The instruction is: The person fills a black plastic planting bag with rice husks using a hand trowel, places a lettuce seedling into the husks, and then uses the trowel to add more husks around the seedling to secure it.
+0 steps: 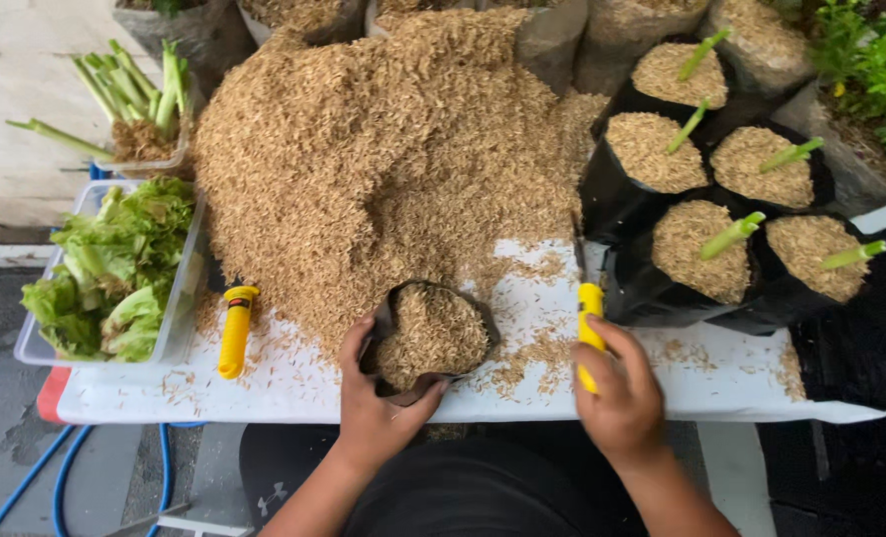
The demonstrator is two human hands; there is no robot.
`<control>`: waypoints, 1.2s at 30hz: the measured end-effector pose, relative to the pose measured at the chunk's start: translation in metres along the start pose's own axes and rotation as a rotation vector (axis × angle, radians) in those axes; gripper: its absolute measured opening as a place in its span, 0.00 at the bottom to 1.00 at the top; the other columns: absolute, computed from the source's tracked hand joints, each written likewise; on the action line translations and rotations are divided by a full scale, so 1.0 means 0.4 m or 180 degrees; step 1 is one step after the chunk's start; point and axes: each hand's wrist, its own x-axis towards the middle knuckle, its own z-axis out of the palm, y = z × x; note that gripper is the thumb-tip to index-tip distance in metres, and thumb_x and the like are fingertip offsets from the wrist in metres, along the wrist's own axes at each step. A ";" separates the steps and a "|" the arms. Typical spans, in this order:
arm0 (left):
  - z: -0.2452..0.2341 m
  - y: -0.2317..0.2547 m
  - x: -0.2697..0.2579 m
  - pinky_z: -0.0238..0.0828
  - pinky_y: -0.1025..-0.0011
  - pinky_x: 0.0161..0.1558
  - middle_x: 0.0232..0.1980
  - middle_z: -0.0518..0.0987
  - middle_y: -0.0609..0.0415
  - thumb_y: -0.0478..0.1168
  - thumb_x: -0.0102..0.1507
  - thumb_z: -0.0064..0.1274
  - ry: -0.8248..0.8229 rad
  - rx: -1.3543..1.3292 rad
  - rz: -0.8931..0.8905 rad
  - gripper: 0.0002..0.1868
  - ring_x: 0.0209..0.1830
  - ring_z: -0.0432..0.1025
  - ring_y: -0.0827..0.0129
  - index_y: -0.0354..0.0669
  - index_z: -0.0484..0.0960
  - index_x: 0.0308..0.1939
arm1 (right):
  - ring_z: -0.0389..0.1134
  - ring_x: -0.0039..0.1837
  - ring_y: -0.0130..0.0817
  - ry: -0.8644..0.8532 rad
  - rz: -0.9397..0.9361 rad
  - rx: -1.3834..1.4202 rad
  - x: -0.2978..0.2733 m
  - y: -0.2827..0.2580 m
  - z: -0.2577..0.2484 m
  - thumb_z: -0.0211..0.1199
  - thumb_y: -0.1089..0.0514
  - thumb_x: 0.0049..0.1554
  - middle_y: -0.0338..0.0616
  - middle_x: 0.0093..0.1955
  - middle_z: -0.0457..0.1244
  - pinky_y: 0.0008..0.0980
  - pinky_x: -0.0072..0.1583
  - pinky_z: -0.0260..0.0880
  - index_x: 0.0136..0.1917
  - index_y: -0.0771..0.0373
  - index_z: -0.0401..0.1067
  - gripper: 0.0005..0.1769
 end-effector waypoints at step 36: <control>-0.032 -0.106 -0.041 0.54 0.51 0.93 0.84 0.62 0.43 0.46 0.56 0.80 0.0282 0.0439 0.0715 0.61 0.90 0.60 0.51 0.35 0.59 0.85 | 0.79 0.65 0.56 0.0115 -0.0145 0.0116 0.074 0.041 0.060 0.80 0.70 0.61 0.63 0.68 0.68 0.42 0.65 0.86 0.60 0.62 0.81 0.16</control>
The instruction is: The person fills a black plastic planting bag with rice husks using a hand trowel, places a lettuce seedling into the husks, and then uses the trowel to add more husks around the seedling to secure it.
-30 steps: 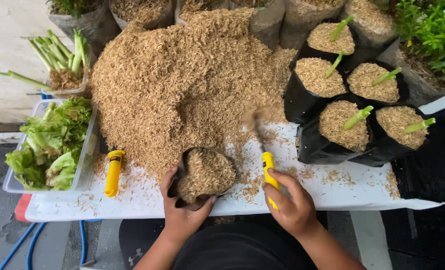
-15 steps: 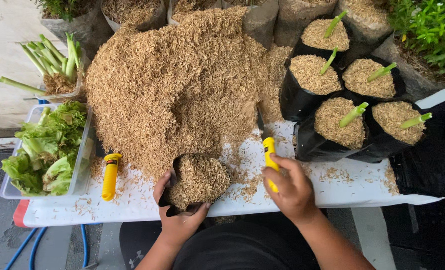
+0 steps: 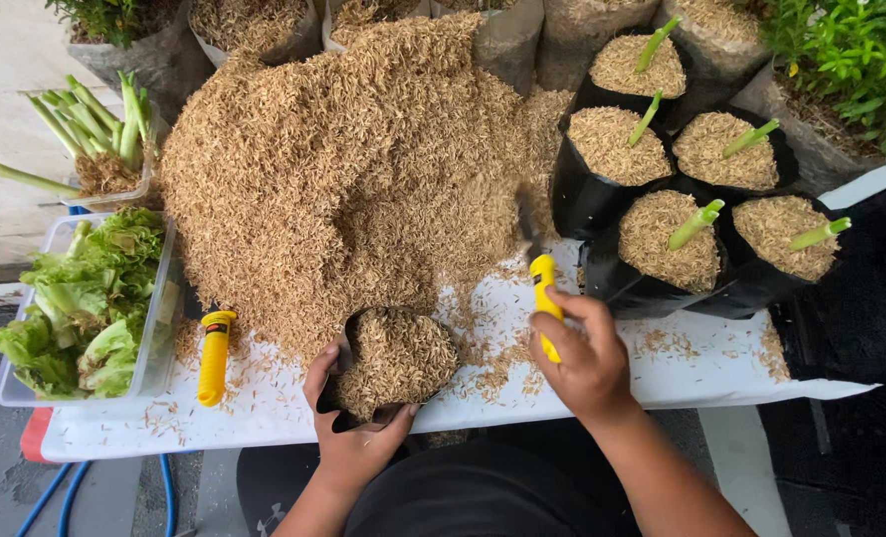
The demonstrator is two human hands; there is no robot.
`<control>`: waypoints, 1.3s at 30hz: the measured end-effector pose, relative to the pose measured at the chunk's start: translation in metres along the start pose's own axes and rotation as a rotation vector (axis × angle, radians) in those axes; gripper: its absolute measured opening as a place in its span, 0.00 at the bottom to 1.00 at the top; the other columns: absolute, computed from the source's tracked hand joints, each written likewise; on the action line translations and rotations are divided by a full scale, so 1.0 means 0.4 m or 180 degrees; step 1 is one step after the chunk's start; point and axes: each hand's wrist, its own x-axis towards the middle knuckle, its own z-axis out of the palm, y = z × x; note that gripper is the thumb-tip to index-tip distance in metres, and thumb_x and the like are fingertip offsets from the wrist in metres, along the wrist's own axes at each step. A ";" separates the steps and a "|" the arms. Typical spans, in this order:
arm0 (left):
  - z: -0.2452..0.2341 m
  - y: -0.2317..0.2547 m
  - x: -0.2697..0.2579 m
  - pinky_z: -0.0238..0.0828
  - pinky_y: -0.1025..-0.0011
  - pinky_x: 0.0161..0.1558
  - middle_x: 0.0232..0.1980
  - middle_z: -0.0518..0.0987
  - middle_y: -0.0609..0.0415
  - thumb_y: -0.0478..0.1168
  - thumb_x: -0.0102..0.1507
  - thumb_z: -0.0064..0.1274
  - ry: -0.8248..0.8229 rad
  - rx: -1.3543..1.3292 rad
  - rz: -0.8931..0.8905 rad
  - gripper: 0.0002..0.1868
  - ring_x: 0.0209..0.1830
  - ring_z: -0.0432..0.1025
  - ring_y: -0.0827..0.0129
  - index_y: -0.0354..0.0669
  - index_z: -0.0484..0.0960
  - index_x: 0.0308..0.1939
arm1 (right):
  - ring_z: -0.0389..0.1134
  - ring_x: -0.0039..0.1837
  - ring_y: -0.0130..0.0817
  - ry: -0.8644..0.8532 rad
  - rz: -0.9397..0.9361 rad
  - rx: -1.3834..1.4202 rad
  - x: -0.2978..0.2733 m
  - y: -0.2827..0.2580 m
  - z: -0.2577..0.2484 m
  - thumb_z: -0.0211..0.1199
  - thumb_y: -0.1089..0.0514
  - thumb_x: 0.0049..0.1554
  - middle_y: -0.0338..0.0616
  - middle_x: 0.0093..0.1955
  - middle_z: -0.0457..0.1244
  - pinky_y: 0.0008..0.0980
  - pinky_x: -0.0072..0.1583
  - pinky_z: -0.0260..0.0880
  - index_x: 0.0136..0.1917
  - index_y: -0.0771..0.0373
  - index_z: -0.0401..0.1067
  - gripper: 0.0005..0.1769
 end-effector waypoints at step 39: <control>0.000 -0.002 0.002 0.57 0.51 0.91 0.82 0.63 0.45 0.47 0.57 0.79 0.0098 -0.0034 0.0172 0.59 0.86 0.63 0.52 0.38 0.60 0.84 | 0.78 0.65 0.57 -0.0110 0.0009 0.0119 -0.073 -0.021 -0.006 0.82 0.66 0.59 0.64 0.67 0.67 0.45 0.63 0.86 0.62 0.59 0.83 0.18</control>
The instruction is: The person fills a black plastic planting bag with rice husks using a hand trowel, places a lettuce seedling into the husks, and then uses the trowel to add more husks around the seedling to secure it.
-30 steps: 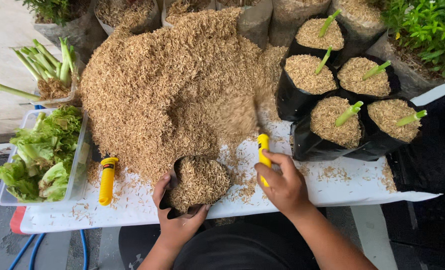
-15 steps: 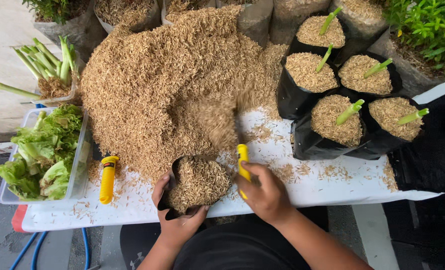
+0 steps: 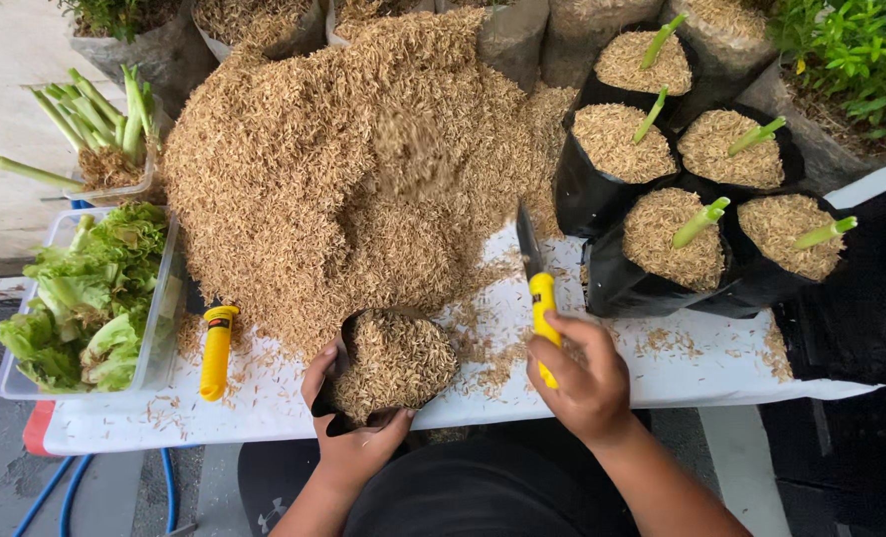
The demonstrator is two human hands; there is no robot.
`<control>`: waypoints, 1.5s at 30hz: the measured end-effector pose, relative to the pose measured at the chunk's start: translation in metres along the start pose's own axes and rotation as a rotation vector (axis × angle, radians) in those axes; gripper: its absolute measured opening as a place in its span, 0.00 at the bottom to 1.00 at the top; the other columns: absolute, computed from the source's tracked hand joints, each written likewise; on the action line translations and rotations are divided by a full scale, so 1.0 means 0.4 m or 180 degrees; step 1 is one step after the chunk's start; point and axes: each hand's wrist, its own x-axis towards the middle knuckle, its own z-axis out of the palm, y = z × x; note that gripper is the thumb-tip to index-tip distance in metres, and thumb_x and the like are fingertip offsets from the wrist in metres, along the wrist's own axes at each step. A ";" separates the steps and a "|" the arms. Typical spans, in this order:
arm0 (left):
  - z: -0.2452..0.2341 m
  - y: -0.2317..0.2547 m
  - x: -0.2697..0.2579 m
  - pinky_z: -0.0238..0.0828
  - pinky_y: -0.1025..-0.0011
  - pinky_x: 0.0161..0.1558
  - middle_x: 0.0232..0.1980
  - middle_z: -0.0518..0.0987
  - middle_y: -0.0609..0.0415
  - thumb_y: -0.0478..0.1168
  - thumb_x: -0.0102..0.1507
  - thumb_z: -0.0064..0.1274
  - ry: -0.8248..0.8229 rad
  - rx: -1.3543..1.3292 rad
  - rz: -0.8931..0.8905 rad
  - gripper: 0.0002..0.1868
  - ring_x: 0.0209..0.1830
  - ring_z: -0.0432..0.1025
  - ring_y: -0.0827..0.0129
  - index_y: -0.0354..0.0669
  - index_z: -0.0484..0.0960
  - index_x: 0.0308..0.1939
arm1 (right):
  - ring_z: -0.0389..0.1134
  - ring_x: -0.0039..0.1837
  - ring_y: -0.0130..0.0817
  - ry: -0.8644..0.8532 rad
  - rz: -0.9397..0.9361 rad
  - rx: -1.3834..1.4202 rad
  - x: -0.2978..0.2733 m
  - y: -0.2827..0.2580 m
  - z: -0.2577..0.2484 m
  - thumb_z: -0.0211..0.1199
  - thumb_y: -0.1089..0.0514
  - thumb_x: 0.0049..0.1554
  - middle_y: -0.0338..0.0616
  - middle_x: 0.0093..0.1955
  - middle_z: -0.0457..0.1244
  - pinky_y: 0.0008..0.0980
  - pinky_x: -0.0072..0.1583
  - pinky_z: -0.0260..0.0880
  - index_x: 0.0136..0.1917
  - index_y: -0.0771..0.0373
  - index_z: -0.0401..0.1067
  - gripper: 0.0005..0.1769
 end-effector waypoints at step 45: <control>-0.011 0.113 0.096 0.65 0.51 0.84 0.79 0.69 0.36 0.46 0.60 0.80 -0.0529 -0.0154 -0.0015 0.53 0.83 0.68 0.44 0.43 0.61 0.81 | 0.75 0.71 0.54 0.0828 0.2010 0.2248 0.085 -0.088 0.061 0.67 0.70 0.69 0.65 0.69 0.67 0.48 0.68 0.88 0.64 0.67 0.67 0.14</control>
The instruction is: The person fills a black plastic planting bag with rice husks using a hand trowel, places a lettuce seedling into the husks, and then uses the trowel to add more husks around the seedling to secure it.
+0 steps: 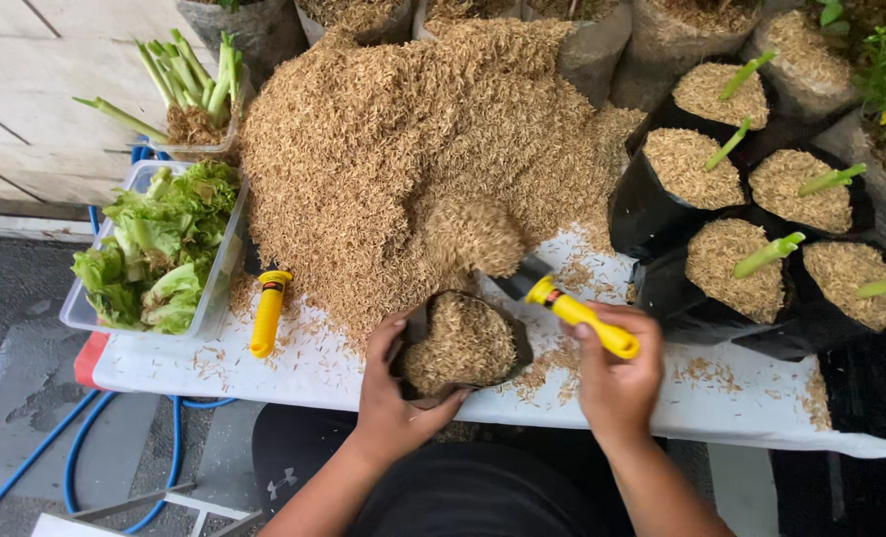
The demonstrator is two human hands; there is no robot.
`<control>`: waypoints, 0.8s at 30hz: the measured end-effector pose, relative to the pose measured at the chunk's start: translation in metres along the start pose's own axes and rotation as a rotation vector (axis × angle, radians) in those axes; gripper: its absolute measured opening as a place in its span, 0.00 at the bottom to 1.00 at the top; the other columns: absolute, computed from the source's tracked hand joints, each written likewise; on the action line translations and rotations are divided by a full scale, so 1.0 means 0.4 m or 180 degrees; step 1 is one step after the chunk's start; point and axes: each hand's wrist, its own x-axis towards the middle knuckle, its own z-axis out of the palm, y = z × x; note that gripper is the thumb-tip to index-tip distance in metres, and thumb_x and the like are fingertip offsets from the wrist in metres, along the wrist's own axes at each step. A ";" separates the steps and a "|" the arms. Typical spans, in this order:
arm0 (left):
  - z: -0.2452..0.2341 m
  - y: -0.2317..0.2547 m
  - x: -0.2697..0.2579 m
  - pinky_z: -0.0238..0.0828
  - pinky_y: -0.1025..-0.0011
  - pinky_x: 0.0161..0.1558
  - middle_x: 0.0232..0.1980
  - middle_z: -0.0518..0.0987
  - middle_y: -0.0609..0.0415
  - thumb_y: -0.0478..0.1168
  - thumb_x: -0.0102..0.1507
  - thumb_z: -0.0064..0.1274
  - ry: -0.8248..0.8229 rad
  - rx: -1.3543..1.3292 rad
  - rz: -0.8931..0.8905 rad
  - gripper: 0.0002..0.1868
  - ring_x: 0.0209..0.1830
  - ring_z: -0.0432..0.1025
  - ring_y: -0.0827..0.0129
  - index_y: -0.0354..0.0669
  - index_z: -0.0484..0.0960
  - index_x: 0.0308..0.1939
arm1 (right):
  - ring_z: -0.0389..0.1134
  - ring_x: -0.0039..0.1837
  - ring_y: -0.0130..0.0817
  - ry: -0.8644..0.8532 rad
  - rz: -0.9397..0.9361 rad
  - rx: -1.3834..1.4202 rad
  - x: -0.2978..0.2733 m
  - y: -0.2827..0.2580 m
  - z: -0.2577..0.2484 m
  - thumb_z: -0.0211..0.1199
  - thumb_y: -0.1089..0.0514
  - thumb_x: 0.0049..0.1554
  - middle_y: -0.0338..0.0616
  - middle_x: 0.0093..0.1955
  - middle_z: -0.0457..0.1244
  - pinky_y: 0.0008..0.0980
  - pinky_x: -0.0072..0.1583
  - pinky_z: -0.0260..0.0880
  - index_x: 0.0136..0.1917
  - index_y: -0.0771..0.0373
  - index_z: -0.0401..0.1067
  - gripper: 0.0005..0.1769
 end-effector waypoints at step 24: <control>0.035 0.021 0.023 0.61 0.59 0.85 0.81 0.67 0.38 0.47 0.53 0.85 0.0047 0.0061 -0.0654 0.65 0.84 0.68 0.50 0.35 0.55 0.83 | 0.72 0.60 0.51 -0.0111 0.0032 -0.0121 0.077 -0.359 -0.159 0.62 0.61 0.69 0.68 0.60 0.63 0.46 0.54 0.86 0.68 0.60 0.54 0.21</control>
